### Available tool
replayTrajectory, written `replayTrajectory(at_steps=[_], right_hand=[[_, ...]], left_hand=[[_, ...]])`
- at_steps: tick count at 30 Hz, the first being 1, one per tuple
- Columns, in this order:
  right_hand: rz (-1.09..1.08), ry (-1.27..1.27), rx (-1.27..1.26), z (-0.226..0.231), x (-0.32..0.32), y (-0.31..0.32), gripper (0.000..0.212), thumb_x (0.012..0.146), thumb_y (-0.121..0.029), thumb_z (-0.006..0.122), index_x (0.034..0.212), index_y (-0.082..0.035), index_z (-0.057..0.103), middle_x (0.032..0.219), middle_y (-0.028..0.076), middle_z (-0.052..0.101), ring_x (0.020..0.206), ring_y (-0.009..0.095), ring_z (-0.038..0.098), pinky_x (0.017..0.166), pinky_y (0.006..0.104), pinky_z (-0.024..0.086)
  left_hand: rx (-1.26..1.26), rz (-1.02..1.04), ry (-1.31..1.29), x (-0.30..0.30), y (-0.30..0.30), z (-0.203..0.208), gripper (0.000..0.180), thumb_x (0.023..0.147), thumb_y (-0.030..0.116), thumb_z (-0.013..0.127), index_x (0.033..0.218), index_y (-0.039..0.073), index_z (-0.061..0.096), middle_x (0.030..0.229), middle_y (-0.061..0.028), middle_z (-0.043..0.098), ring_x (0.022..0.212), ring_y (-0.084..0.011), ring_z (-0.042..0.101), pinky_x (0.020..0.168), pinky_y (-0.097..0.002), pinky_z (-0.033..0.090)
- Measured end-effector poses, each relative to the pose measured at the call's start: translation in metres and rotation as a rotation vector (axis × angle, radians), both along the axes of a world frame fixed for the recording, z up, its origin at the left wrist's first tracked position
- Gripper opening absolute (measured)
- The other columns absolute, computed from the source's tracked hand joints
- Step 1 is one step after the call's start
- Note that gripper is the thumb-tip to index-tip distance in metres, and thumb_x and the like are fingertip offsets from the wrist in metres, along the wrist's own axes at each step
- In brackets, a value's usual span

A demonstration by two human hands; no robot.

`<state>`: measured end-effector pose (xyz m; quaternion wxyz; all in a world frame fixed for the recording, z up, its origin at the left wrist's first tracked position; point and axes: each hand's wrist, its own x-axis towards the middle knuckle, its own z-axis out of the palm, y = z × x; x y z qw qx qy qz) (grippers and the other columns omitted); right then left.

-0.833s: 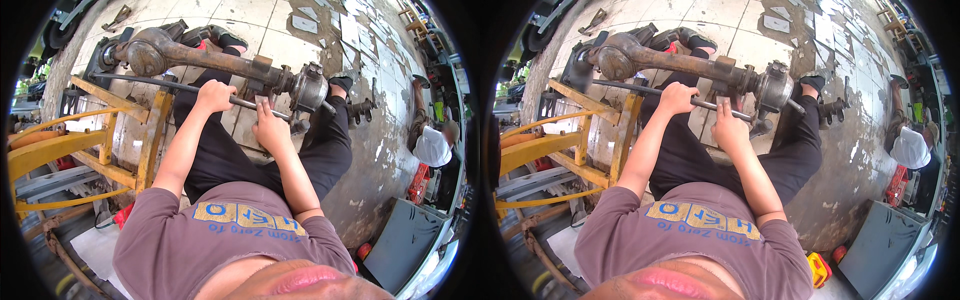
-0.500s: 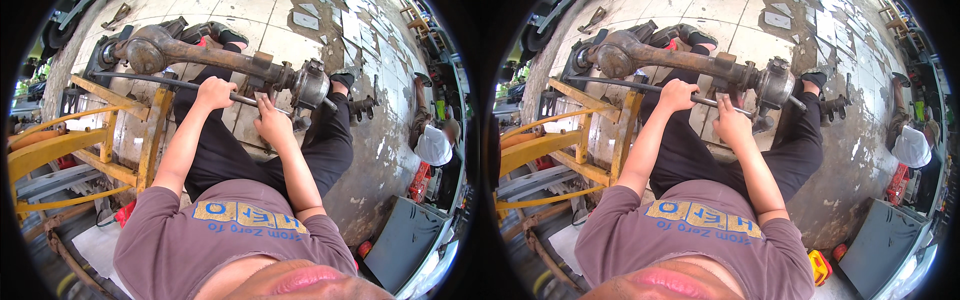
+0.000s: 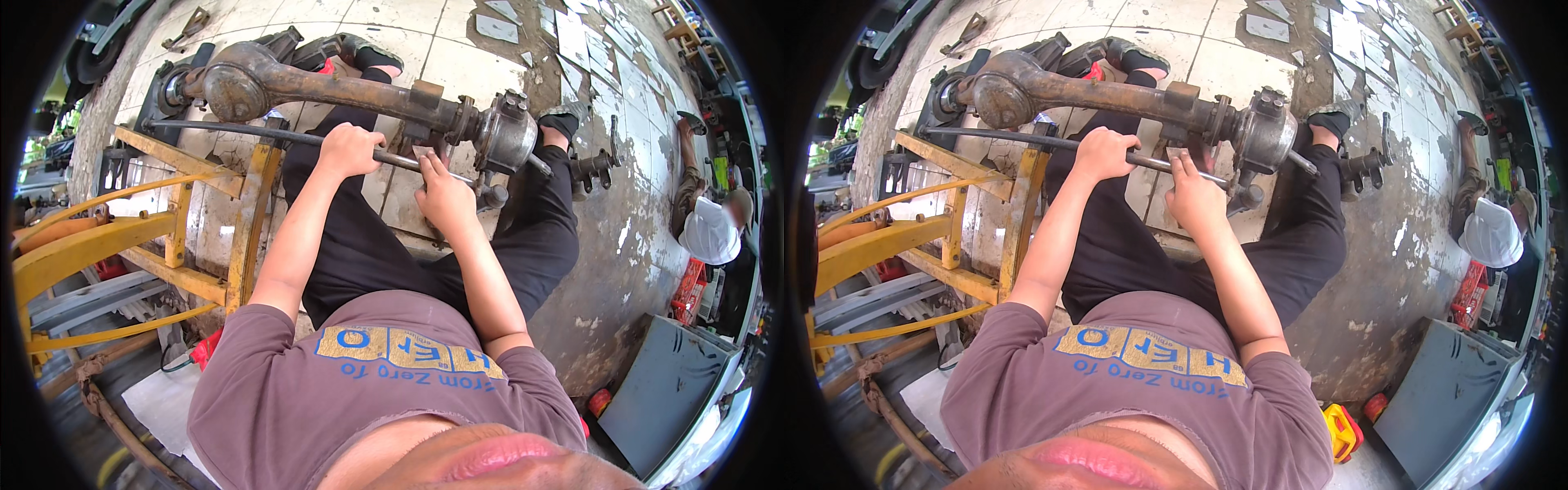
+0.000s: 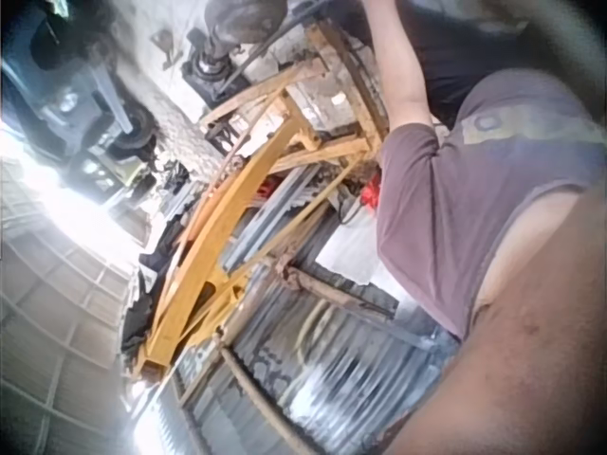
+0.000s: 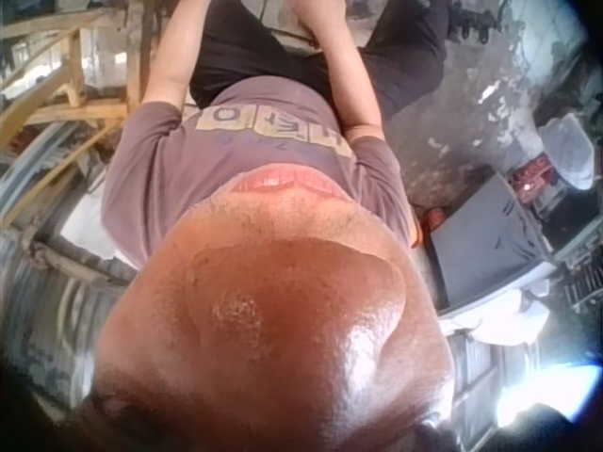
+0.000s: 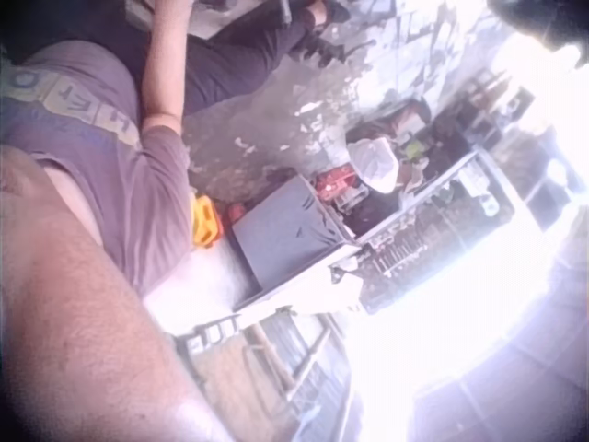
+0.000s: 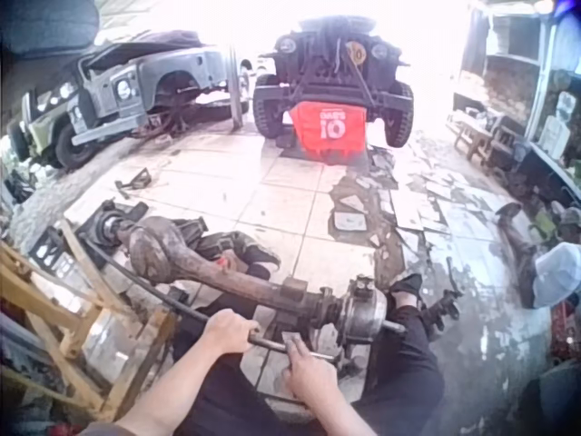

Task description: The person sits on the floor and uses a metal rod to repeatedly tap a component on a vehicle axle assembly mounted on a yellow stand. The person adjusts hand positions and the rod angle while continuing to strike the same area.

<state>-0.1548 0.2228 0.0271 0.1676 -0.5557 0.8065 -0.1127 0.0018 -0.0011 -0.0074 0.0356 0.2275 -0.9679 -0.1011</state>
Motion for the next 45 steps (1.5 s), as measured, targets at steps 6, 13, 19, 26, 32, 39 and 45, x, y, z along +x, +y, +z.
replayTrajectory(at_steps=[6,13,19,26,32,39,45], right_hand=[[-0.021,-0.008,0.017,-0.002,-0.003,-0.004,0.074,0.094,-0.030,0.068,0.163,-0.007,0.054,0.172,0.015,0.055,0.110,0.040,0.081,0.093,0.0513,0.066],[0.038,0.021,0.099,0.007,0.011,0.000,0.081,0.093,-0.030,0.071,0.167,-0.005,0.049,0.177,0.016,0.046,0.099,0.041,0.082,0.087,0.0518,0.067],[0.062,0.067,0.081,0.003,0.012,-0.004,0.082,0.092,-0.030,0.071,0.166,-0.002,0.048,0.177,0.018,0.045,0.094,0.039,0.083,0.081,0.0503,0.068],[0.074,0.080,0.081,0.006,0.007,-0.004,0.080,0.092,-0.029,0.070,0.164,-0.002,0.051,0.175,0.018,0.049,0.095,0.038,0.083,0.081,0.0493,0.068],[0.087,0.105,0.063,0.002,0.001,0.000,0.078,0.092,-0.029,0.070,0.163,-0.001,0.052,0.173,0.018,0.052,0.096,0.038,0.083,0.082,0.0486,0.068],[0.055,0.122,0.111,0.004,0.003,0.000,0.079,0.093,-0.029,0.069,0.164,-0.002,0.050,0.173,0.019,0.052,0.098,0.037,0.083,0.082,0.0485,0.068],[0.067,0.080,0.107,0.009,0.002,-0.002,0.077,0.095,-0.031,0.068,0.163,0.000,0.050,0.173,0.020,0.051,0.103,0.039,0.083,0.089,0.0506,0.067]], left_hand=[[0.004,0.001,-0.007,0.000,0.000,0.002,0.024,0.077,0.030,0.086,0.099,0.020,0.085,0.083,-0.0102,0.081,0.085,-0.0313,0.079,0.089,-0.0451,0.059],[0.018,0.006,-0.013,0.000,0.000,0.000,0.026,0.076,0.030,0.086,0.100,0.020,0.085,0.084,-0.0101,0.081,0.085,-0.0318,0.079,0.089,-0.0446,0.059],[0.022,0.004,-0.008,0.001,0.000,-0.001,0.026,0.077,0.030,0.086,0.100,0.021,0.086,0.084,-0.0107,0.081,0.086,-0.0311,0.079,0.089,-0.0438,0.059],[-0.011,-0.001,0.013,0.003,-0.001,-0.005,0.023,0.076,0.033,0.084,0.096,0.021,0.086,0.079,-0.0102,0.079,0.083,-0.0303,0.079,0.088,-0.0445,0.059],[-0.019,-0.004,0.017,0.001,-0.001,-0.004,0.024,0.075,0.032,0.086,0.096,0.021,0.086,0.079,-0.0102,0.079,0.084,-0.0305,0.079,0.089,-0.0446,0.059],[0.000,0.000,-0.009,0.000,-0.002,-0.002,0.026,0.075,0.033,0.087,0.098,0.022,0.086,0.082,-0.0101,0.080,0.085,-0.0307,0.079,0.089,-0.0446,0.059],[-0.014,-0.004,0.004,0.000,0.001,0.000,0.027,0.075,0.032,0.087,0.099,0.022,0.086,0.081,-0.0100,0.080,0.085,-0.0310,0.078,0.090,-0.0438,0.059]])
